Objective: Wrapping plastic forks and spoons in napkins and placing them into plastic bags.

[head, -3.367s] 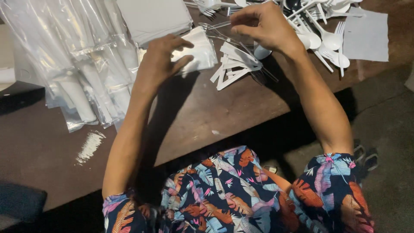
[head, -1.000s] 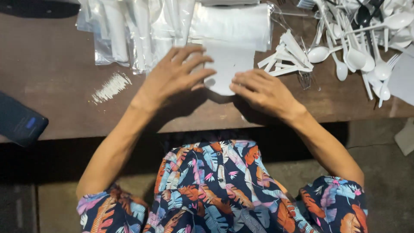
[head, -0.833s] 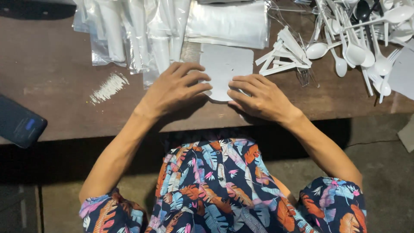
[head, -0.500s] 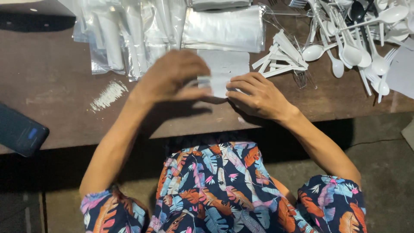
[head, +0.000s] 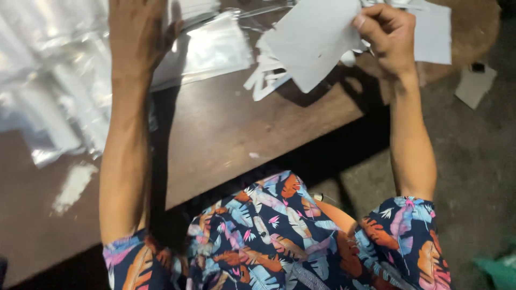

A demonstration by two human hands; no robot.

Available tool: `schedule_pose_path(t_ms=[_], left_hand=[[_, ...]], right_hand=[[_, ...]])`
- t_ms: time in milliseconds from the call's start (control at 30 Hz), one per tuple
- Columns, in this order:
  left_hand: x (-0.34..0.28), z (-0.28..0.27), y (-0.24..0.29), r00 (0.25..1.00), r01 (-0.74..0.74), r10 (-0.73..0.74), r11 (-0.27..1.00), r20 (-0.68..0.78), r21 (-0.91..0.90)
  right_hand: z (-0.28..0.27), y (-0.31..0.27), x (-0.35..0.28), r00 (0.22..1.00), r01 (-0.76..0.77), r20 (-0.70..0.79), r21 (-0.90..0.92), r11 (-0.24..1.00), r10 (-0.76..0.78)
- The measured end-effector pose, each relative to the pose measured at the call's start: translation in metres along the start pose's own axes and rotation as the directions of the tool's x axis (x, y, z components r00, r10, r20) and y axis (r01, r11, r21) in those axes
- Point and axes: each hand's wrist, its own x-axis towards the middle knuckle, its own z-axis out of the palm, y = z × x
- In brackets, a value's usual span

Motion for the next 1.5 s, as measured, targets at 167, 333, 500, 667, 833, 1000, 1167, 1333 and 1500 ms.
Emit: schedule_pose_path(t_ms=[167, 333, 500, 667, 833, 1000, 1167, 1333, 1500], left_hand=[[0.062, 0.04, 0.073, 0.997, -0.049, 0.001, 0.736, -0.071, -0.676], [0.156, 0.028, 0.185, 0.97, 0.09, 0.169, 0.413, 0.174, -0.906], [0.191, 0.062, 0.227, 0.862, 0.287, 0.306, 0.363, 0.405, -0.886], [0.203, 0.084, 0.258, 0.959, 0.24, 0.109, 0.176, 0.261, -0.955], [0.204, 0.09, 0.277, 0.945, 0.325, -0.006, 0.109, 0.326, -0.939], [0.206, 0.106, 0.297, 0.954, 0.299, -0.044, 0.156, 0.296, -0.941], [0.201, 0.105, 0.301, 0.984, 0.163, 0.029, 0.233, 0.174, -0.959], [0.191, 0.079, 0.266, 0.99, 0.056, 0.105, 0.333, 0.096, -0.941], [0.164, 0.051, 0.169, 0.995, -0.026, 0.092, 0.531, 0.027, -0.847]], right_hand=[[-0.053, 0.062, -0.011, 0.999, 0.006, -0.033, -0.089, 0.996, -0.009], [-0.042, 0.039, -0.022, 0.999, -0.037, 0.034, -0.082, 0.996, 0.04], [-0.05, -0.014, -0.037, 0.988, -0.153, 0.016, 0.15, 0.977, 0.152], [-0.078, 0.009, -0.037, 0.956, -0.197, -0.22, 0.02, 0.98, 0.196], [-0.139, 0.073, -0.031, 0.956, 0.001, -0.29, -0.112, 0.994, -0.034], [-0.177, 0.123, -0.022, 0.904, -0.114, -0.425, -0.146, 0.983, 0.042], [-0.188, 0.149, -0.011, 0.742, -0.383, -0.66, -0.277, 0.881, 0.115], [-0.172, 0.15, -0.011, 0.762, -0.447, -0.64, -0.633, 0.632, -0.101], [-0.114, 0.103, 0.021, 0.806, -0.327, -0.483, -0.845, 0.424, -0.343]])
